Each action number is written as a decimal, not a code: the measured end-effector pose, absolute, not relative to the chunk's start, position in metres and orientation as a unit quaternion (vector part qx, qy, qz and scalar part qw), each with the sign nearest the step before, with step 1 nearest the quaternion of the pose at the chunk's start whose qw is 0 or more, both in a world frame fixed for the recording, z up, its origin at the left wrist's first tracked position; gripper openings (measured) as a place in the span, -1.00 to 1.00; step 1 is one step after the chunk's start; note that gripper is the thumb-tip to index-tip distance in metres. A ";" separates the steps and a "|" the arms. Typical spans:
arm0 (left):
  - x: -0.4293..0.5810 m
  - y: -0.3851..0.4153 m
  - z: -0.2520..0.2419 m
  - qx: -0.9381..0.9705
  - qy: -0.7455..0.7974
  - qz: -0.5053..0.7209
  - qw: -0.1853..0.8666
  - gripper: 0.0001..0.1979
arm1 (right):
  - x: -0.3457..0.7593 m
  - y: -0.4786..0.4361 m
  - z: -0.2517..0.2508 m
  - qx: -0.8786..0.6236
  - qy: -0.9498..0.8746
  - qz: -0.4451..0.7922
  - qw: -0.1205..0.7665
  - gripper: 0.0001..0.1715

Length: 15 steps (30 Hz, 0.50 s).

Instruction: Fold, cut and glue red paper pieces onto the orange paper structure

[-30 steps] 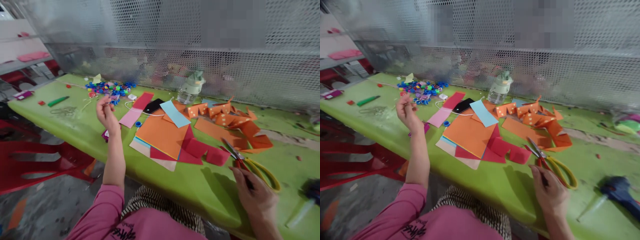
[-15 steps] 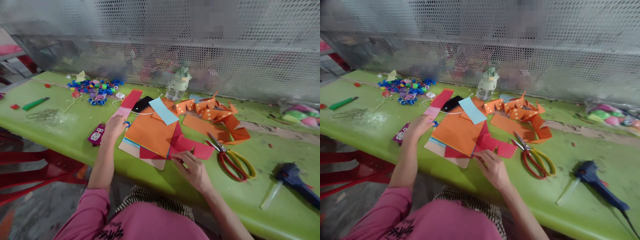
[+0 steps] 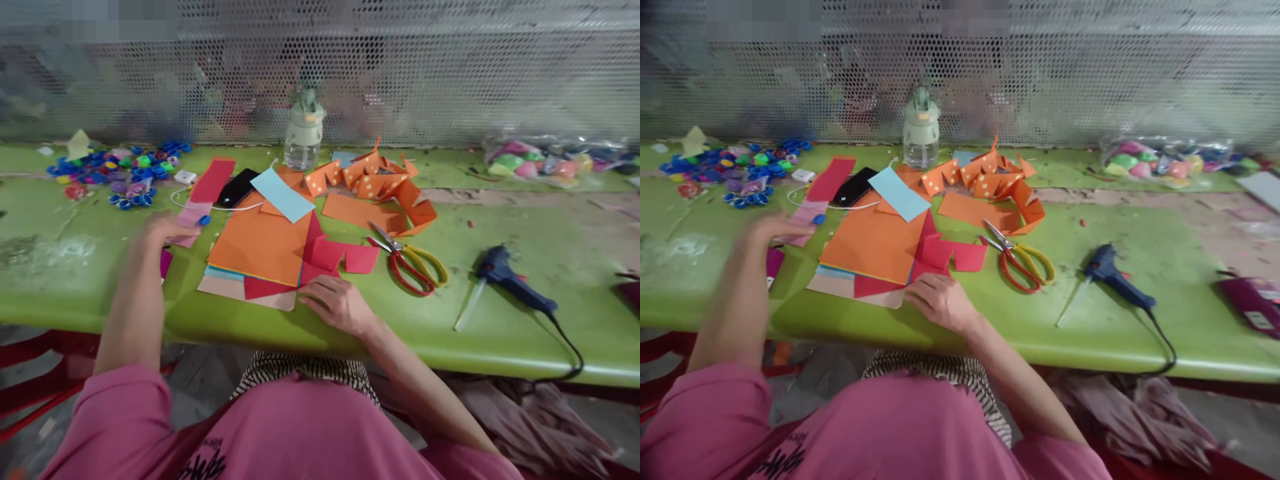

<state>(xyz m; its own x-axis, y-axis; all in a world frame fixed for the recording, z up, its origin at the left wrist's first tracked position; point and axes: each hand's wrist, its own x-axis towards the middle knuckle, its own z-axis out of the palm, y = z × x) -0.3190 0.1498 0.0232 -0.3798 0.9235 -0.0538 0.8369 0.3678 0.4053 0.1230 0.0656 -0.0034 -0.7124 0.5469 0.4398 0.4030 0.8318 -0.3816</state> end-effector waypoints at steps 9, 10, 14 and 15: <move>-0.306 0.139 0.053 0.445 0.865 0.068 0.222 -0.59 | 0.125 0.068 -0.003 -0.252 -0.920 0.110 0.280 -0.70; -0.303 0.133 0.061 0.437 0.870 0.072 0.216 -0.60 | 0.126 0.068 -0.002 -0.249 -0.921 0.106 0.281 -0.68; -0.301 0.099 0.101 0.421 0.885 0.110 0.166 -0.82 | 0.127 0.067 -0.001 -0.244 -0.920 0.099 0.289 -0.66; -0.301 0.087 0.109 0.420 0.886 0.128 0.151 -0.82 | 0.127 0.067 -0.001 -0.247 -0.918 0.109 0.292 -0.67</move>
